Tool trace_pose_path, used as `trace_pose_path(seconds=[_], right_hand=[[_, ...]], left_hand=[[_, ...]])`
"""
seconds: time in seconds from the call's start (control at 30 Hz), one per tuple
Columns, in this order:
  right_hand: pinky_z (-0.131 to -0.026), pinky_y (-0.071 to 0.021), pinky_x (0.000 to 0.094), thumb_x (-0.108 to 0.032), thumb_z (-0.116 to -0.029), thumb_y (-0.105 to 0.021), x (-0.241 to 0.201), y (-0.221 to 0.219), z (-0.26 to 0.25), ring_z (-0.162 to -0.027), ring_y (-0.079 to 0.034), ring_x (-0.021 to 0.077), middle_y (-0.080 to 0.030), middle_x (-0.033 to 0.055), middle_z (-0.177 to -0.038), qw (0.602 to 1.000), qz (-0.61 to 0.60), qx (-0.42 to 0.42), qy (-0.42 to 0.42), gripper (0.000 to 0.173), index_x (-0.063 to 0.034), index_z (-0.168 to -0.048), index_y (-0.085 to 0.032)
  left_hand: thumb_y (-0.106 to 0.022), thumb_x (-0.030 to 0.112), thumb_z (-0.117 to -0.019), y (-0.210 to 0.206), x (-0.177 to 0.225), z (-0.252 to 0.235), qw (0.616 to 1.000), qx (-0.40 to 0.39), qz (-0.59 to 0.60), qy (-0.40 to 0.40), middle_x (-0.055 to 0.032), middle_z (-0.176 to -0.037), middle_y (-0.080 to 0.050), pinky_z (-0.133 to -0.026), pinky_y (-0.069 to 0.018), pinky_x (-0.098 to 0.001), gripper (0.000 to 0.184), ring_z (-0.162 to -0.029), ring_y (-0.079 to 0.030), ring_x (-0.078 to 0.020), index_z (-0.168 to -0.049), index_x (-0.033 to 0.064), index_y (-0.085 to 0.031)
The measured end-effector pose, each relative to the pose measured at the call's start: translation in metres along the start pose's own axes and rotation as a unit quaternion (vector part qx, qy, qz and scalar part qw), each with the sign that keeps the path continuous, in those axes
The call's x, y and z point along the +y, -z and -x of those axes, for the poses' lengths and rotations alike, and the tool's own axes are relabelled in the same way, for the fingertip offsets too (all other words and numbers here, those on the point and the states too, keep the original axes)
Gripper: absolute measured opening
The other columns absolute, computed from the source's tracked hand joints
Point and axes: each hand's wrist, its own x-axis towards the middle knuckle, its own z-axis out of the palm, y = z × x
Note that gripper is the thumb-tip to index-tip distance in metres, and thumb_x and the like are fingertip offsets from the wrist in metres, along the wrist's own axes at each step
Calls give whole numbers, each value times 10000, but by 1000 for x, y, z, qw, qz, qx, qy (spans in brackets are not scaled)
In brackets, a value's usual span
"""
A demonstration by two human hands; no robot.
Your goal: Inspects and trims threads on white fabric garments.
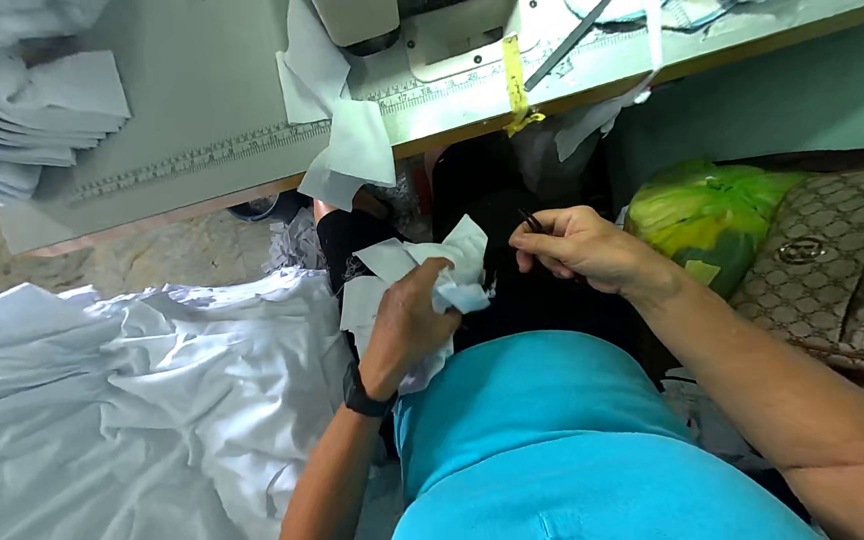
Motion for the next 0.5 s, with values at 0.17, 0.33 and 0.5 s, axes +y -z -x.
trace_pose_path(seconds=[0.17,0.33,0.5], right_hand=[[-577,-442,194,-269,-1023,-605,-14,-9,-7,-629,-540,3,-628,-56,-780,973,190,-44,122,196,-103,-1119,-648],[-655,-507,259,-219,-957,-694,-22,-30,-15,-704,-593,65,-647,13,-837,931,282,-106,207,230,-79,-1139,-679],[-699,-471,231,-77,-1042,-558,-30,-43,-38,-736,-561,51,-656,44,-889,924,276,-230,130,176,-2,-1122,-697]], left_hand=[[-746,77,-808,-36,23,31,976,48,-178,-113,-213,-1127,-702,-889,-576,-508,335,-1087,-687,-389,-1138,39,-702],[-583,23,-941,-44,26,29,959,47,-221,-172,-159,-1077,-713,-901,-564,-438,224,-1052,-691,-331,-1132,50,-697],[-520,-10,-970,-45,26,29,949,46,-241,-200,-143,-1068,-722,-916,-560,-401,240,-1056,-697,-304,-1120,45,-698]])
